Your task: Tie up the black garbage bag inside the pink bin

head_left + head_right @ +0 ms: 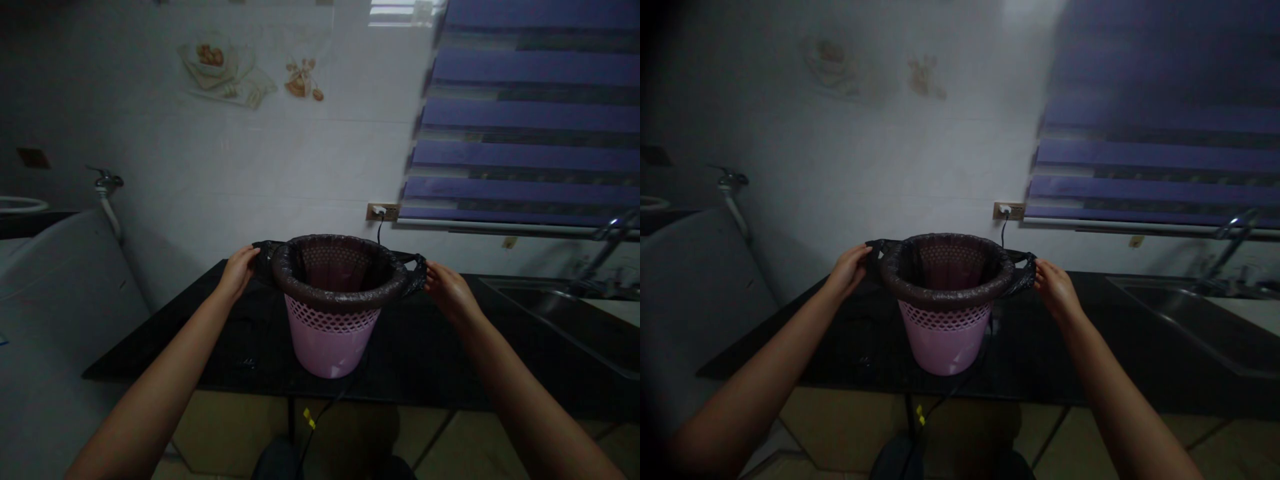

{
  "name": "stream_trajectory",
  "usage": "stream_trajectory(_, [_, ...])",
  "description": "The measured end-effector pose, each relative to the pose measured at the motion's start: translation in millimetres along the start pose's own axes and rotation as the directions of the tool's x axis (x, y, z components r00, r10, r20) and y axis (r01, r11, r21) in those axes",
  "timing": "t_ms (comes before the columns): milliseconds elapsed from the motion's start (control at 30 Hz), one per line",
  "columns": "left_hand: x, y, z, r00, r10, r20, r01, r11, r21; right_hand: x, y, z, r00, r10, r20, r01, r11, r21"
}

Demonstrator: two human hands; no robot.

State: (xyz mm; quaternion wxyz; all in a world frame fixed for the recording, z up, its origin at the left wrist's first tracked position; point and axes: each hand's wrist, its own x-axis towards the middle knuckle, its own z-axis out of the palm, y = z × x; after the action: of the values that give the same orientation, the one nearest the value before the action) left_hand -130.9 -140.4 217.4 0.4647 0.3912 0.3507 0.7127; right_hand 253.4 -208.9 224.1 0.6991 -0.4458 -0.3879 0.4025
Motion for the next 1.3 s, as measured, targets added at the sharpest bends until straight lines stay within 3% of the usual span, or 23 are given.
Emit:
stream_trajectory(233, [-3.5,-2.9,-14.7,1.000,0.016,0.001,-0.016,0.978,0.208,-3.7,3.8,-1.7,1.000,0.023,-0.021,-0.023,1.000,0.001])
stream_trajectory(433, [-5.8,-5.6,-22.7,1.000,0.027,-0.006,-0.024,0.973,0.231,-9.9,4.1,-1.3,0.998,-0.018,-0.067,0.014,0.997,-0.070])
stream_trajectory(800, [-17.8,-3.9,-26.8,0.974,0.225,-0.028,-0.204,0.923,0.325,-13.5,5.5,-10.5,0.978,-0.208,-0.024,0.193,0.939,-0.285])
stream_trajectory(1100, [-39.5,8.1,-19.2,0.912,0.407,0.040,-0.397,0.859,0.324,-26.2,-1.6,-5.2,0.887,-0.444,0.127,0.450,0.771,-0.450])
stream_trajectory(1300, [-55.8,11.1,-14.4,0.856,0.458,0.241,-0.517,0.737,0.435,-42.4,-8.3,7.5,0.773,-0.548,0.320,0.624,0.566,-0.539])
